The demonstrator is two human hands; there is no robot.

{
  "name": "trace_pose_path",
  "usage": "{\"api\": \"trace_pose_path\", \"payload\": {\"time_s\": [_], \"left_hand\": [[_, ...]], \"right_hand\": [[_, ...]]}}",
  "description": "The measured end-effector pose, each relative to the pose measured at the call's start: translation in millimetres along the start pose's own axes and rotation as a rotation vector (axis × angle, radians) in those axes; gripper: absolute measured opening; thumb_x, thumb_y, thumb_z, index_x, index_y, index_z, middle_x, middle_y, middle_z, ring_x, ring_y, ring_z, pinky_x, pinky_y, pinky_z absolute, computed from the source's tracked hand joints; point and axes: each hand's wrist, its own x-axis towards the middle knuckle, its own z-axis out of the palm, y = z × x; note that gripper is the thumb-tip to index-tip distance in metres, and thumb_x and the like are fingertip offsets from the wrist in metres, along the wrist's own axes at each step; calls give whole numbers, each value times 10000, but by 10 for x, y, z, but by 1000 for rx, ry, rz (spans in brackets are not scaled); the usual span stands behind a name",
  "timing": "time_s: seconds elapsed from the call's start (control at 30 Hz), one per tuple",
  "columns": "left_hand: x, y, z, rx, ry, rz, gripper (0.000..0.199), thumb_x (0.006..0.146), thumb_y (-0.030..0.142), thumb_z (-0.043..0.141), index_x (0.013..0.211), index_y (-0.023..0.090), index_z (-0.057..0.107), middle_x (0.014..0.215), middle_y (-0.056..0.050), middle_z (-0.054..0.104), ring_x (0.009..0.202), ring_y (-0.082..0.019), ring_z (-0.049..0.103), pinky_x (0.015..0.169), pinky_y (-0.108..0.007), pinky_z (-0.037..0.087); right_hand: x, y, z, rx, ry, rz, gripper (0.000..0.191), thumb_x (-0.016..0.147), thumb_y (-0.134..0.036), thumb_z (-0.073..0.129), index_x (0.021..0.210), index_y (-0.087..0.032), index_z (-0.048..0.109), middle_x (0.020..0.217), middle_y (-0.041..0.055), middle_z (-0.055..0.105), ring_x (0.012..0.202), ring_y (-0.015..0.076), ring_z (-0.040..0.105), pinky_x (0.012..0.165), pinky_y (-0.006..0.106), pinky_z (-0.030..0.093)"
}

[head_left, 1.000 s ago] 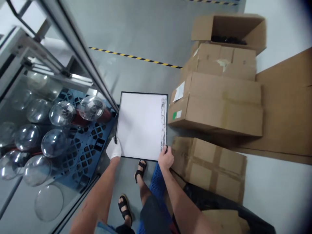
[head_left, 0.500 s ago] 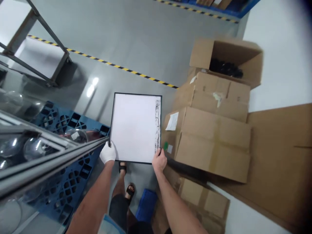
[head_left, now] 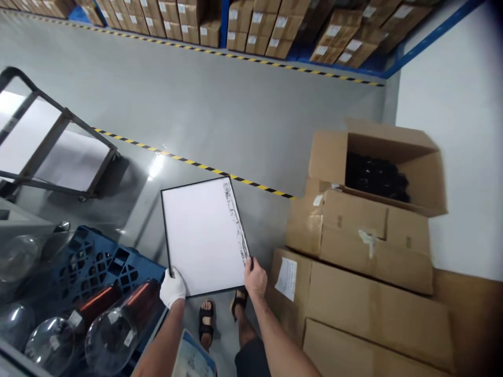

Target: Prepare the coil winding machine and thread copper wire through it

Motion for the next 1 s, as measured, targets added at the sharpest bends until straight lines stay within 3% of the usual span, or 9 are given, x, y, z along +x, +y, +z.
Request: {"api": "trace_pose_path", "payload": {"time_s": [0.27, 0.47, 0.6, 0.77, 1.0], "left_hand": [[800, 1129, -606, -96, 9, -139, 655, 1097, 586, 230, 1285, 229, 747, 1061, -185, 837, 986, -373, 809, 809, -411, 581], [1563, 1801, -1032, -172, -10, -235, 632, 1093, 608, 248, 1223, 255, 756, 1073, -173, 831, 980, -357, 795, 822, -405, 570], [2206, 2214, -1399, -198, -20, -278, 613, 1097, 607, 252, 1193, 264, 751, 1031, -157, 832, 954, -346, 795, 787, -379, 557], [3125, 2807, -2033, -208, -38, -315, 585, 1110, 580, 268, 1197, 256, 747, 1045, -147, 839, 958, -342, 799, 773, -367, 540], [4466, 3568, -2734, -188, 36, -361, 621, 1108, 640, 261, 1168, 288, 769, 984, -105, 845, 908, -343, 801, 750, -381, 539]], "right_hand": [[1331, -1444, -315, -7, -96, -122, 523, 1134, -487, 396, 1193, -155, 796, 977, 193, 824, 828, 262, 748, 756, 317, 476], [2155, -2560, -386, -4, -105, -177, 575, 1114, -509, 385, 1253, -126, 791, 1021, 224, 818, 891, 305, 755, 808, 352, 501], [2669, -3409, -312, -63, -123, -241, 611, 1118, -511, 355, 1291, -117, 788, 1079, 226, 828, 943, 316, 764, 819, 350, 502], [3301, -4619, -221, -83, -147, -272, 648, 1123, -528, 339, 1375, -109, 763, 1139, 226, 829, 1008, 331, 763, 830, 356, 485], [4173, -6355, -90, -193, -140, -331, 579, 1137, -489, 349, 1323, -148, 778, 1083, 197, 834, 910, 286, 741, 781, 328, 431]]}}
